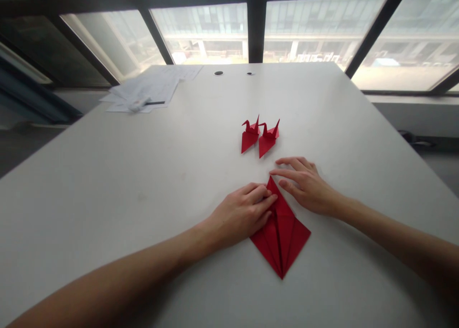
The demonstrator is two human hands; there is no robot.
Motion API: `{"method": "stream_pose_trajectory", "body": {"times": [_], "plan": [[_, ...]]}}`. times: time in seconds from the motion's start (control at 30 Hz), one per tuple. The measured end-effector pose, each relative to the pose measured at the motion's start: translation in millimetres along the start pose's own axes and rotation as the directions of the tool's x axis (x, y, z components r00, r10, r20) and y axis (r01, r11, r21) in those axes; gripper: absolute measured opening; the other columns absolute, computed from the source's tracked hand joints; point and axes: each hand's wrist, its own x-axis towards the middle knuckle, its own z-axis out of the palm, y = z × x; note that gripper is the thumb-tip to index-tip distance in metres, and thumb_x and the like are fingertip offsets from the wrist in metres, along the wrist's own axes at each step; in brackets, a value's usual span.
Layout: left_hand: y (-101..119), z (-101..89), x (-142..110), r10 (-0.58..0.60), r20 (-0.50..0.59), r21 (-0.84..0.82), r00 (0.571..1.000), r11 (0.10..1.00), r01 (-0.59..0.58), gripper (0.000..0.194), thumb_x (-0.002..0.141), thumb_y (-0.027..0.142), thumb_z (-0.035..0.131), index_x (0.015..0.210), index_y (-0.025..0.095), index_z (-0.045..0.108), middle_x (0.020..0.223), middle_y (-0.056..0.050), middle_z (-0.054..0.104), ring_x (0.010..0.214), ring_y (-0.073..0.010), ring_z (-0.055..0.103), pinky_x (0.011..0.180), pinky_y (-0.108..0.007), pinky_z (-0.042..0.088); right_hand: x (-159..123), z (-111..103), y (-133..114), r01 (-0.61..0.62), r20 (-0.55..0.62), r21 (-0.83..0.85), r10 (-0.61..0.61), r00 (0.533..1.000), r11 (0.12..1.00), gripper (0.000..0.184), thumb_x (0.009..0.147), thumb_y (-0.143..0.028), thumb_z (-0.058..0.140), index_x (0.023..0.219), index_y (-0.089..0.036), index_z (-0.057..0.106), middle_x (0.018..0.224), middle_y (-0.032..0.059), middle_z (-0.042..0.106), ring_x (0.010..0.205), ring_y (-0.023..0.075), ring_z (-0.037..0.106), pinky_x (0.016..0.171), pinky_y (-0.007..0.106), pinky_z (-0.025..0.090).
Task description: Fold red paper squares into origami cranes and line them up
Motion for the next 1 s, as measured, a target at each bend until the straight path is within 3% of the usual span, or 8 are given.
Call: {"method": "stream_pose_trajectory", "body": {"times": [0.2,0.5,0.67,0.83,1.0], "plan": [[0,-0.8,0,-0.002,0.025,-0.01,1.0,1.0,0.002,0.03,0.101,0.024,0.044,0.126,0.015,0.058,0.116,-0.01,0.063,0.114,-0.0245,0.057,0.101,-0.039,0.051,-5,-1,3,0.02,-0.093,0.094,-0.011,0.996,0.995,0.034,0.102,-0.035,0.041,0.117,-0.029,0.07,0.132,0.0059,0.062,0.126,0.0273,0.049,0.106,0.05,0.039],[0,0.0,0,-0.011,0.022,-0.018,1.0,1.0,0.012,0.03,0.101,0.022,0.045,0.127,0.015,0.058,0.116,-0.011,0.063,0.114,-0.0245,0.058,0.1,-0.041,0.053,-4,0,-2,0.058,-0.029,-0.013,-0.059,0.998,0.998,0.032,0.102,-0.033,0.043,0.117,-0.03,0.071,0.136,0.0057,0.059,0.128,0.0287,0.046,0.104,0.05,0.039],[-1,-1.2,0,-0.003,0.001,-0.029,1.0,1.0,0.003,0.03,0.1,0.02,0.045,0.127,0.015,0.059,0.136,-0.01,0.057,0.125,-0.0235,0.053,0.108,-0.039,0.049,-8,-5,-9,0.045,-0.124,0.039,-0.039,0.992,0.998,0.027,0.099,-0.026,0.048,0.117,-0.024,0.068,0.128,0.0085,0.064,0.121,0.026,0.052,0.103,0.047,0.042],[-3,-0.5,-1,0.063,-0.017,0.002,0.998,0.998,-0.063,0.032,0.1,0.019,0.045,0.129,0.011,0.058,0.139,-0.01,0.058,0.129,-0.0232,0.05,0.113,-0.039,0.045,-29,-9,-25,0.037,-0.061,0.033,-0.035,0.998,0.999,0.033,0.095,-0.018,0.053,0.126,-0.023,0.063,0.129,0.0093,0.062,0.122,0.0263,0.051,0.103,0.048,0.043],[-2,-0.1,-1,0.022,-0.002,-0.012,1.0,1.0,-0.022,0.033,0.1,0.021,0.047,0.129,0.012,0.058,0.128,-0.012,0.061,0.122,-0.0239,0.054,0.108,-0.039,0.049,-61,-3,-40,0.005,-0.023,0.0,-0.005,1.0,1.0,0.036,0.096,-0.023,0.053,0.131,-0.021,0.06,0.138,0.0105,0.058,0.127,0.0275,0.049,0.106,0.049,0.043]]}}
